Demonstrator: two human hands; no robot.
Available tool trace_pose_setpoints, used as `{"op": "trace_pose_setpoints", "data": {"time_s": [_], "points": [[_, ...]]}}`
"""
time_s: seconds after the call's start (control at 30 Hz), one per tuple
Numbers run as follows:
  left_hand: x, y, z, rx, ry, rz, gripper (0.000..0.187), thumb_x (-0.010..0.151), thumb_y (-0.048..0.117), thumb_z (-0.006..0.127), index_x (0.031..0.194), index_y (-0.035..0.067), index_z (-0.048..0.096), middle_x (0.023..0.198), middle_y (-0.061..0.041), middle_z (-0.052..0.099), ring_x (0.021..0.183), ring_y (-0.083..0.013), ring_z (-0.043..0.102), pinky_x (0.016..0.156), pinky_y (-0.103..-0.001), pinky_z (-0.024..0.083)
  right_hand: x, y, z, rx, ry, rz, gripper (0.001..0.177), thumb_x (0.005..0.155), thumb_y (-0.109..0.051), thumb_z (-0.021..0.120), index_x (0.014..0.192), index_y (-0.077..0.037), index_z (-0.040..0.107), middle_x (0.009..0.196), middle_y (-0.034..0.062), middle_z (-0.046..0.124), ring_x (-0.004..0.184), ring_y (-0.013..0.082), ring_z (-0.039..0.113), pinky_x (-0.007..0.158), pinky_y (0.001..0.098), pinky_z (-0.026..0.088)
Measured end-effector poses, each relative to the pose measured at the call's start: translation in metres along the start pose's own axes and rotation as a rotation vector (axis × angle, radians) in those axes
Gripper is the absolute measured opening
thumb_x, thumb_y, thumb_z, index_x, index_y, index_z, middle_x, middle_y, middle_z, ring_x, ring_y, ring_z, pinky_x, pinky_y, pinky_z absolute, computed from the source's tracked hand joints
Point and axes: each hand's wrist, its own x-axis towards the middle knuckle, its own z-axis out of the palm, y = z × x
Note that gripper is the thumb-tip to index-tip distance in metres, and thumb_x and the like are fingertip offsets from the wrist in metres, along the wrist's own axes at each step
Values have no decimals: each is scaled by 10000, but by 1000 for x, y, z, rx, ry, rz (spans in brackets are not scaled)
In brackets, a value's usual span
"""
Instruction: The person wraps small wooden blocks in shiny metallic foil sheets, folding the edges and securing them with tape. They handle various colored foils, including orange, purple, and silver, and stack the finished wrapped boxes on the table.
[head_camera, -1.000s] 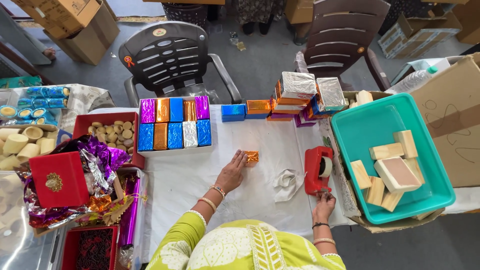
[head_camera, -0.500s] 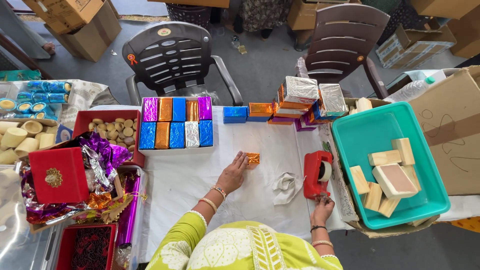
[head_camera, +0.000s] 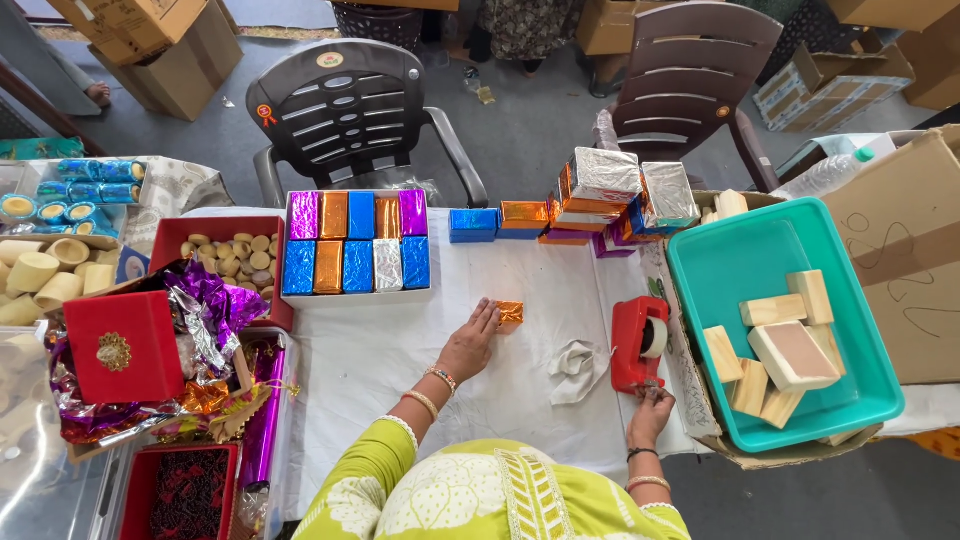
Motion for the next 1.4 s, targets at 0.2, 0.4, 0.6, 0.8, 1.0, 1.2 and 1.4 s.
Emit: {"op": "trace_pose_setpoints", "data": {"time_s": [0.2, 0.4, 0.6, 0.8, 1.0, 1.2, 1.4], "points": [[0, 0, 0, -10, -4, -12, 708, 779, 3, 595, 1459, -76, 415, 1590, -232, 371, 1531, -335, 290, 1192, -368, 362, 6, 56, -21, 26, 3, -60, 88, 1098, -46, 506, 1130, -31, 425, 1068, 82, 572, 918, 161, 615, 923, 338, 559], [-3, -4, 12, 129, -12, 20, 728, 753, 6, 591, 1454, -87, 416, 1575, -223, 381, 1516, -342, 291, 1211, -394, 360, -60, 69, -9, 30, -128, 54, 149, 1009, -39, 585, 1124, -55, 492, 1046, 19, 544, 964, 136, 577, 924, 313, 542], [-1, 0, 3, 51, -4, -5, 726, 772, 1, 573, 1474, -88, 409, 1597, -232, 366, 1533, -338, 287, 1174, -370, 384, -98, -34, 105, -449, -447, -198, 188, 952, -74, 697, 1118, -13, 635, 1083, 65, 560, 982, 146, 576, 874, 291, 481], [-1, 1, 3, 49, 12, -8, 718, 767, -5, 580, 1461, -94, 419, 1597, -239, 361, 1539, -336, 277, 1196, -375, 379, -79, -65, 217, -73, -704, 61, 118, 1000, -139, 659, 1065, -58, 605, 922, -9, 612, 793, 65, 563, 680, 234, 505], [-2, 1, 1, 5, 22, 7, 742, 728, -23, 593, 1448, -95, 427, 1585, -256, 357, 1520, -352, 277, 1174, -397, 383, -82, -85, 287, -331, -736, 110, 77, 969, -100, 678, 1000, -40, 641, 845, -9, 660, 693, 39, 561, 551, 214, 452], [-1, 5, -4, -21, 8, -27, 715, 754, -49, 570, 1457, -69, 446, 1601, -216, 378, 1539, -329, 298, 1096, -372, 474, -76, -57, 296, -375, -700, 23, 65, 936, -45, 688, 973, 6, 672, 871, 17, 707, 770, 60, 651, 715, 219, 579], [-3, 3, -2, -2, 21, -13, 705, 760, -41, 567, 1455, -69, 450, 1602, -218, 372, 1539, -327, 288, 1119, -375, 460, -87, -86, 301, -482, -692, 23, 59, 926, -33, 684, 960, 14, 682, 861, 38, 735, 766, 79, 682, 728, 244, 582]]}}
